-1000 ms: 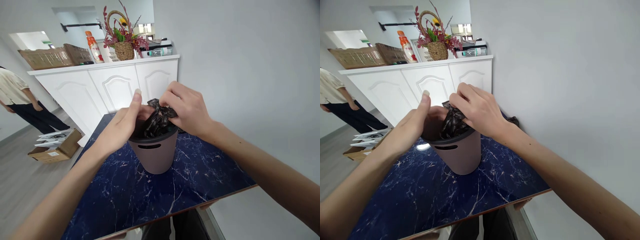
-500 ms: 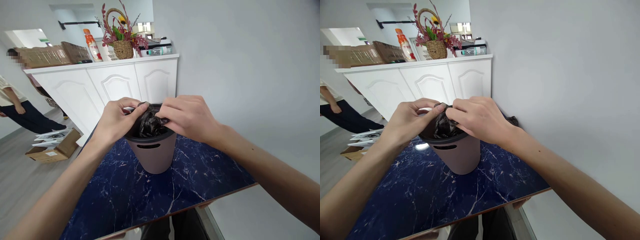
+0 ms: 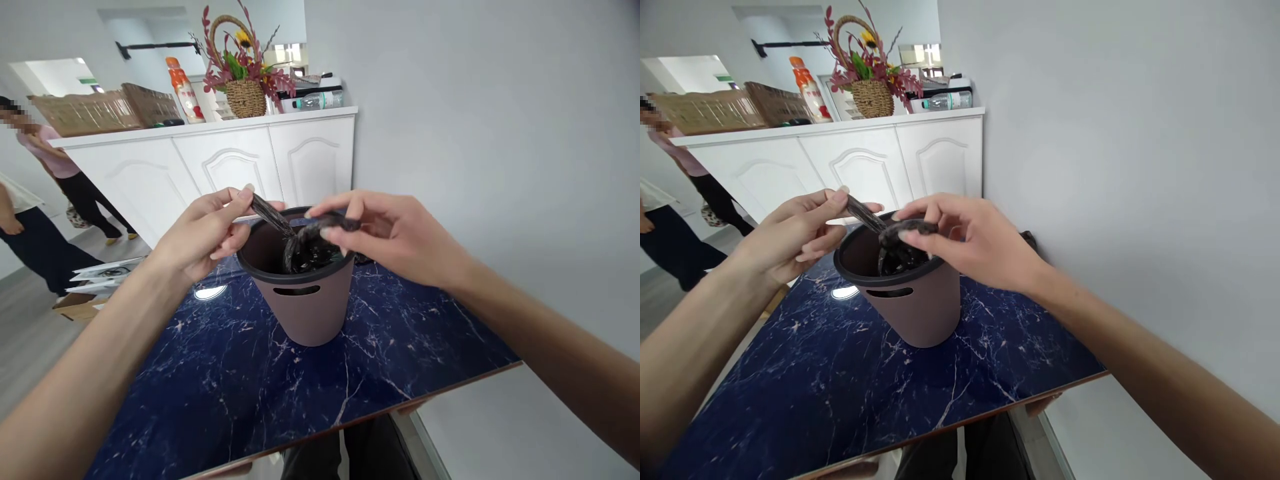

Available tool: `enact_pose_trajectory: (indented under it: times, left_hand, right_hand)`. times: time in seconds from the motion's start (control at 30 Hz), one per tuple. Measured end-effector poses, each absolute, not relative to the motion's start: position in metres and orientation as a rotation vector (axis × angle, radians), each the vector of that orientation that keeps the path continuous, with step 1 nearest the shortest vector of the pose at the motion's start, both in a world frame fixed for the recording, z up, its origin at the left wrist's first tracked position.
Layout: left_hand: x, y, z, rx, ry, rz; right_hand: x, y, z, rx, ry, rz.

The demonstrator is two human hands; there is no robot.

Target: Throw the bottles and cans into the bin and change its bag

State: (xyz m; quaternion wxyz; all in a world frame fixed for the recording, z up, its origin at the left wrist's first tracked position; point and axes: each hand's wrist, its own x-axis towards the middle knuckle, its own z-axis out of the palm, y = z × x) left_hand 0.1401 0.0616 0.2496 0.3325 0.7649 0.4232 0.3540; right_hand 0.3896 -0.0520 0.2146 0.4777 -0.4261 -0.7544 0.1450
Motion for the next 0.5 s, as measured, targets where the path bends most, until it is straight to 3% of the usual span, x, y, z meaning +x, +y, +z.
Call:
enact_pose_trajectory:
  times: [0.1, 0.2, 0.5]
  left_hand:
    - [0.148, 0.053, 0.252, 1.954, 1.047, 0.775]
    - [0.144, 0.059, 0.248, 2.040, 1.005, 0.887]
    - [0.114, 0.071, 0.238, 2.294, 1.095, 0.878]
  right_hand:
    - [0.388, -0.044, 0.223, -1.029, -1.777, 0.672]
    - [0.393, -0.039, 0.225, -1.050, -1.784, 0.767]
    - [0.409, -0.031, 0.222, -1.395, -1.875, 0.530]
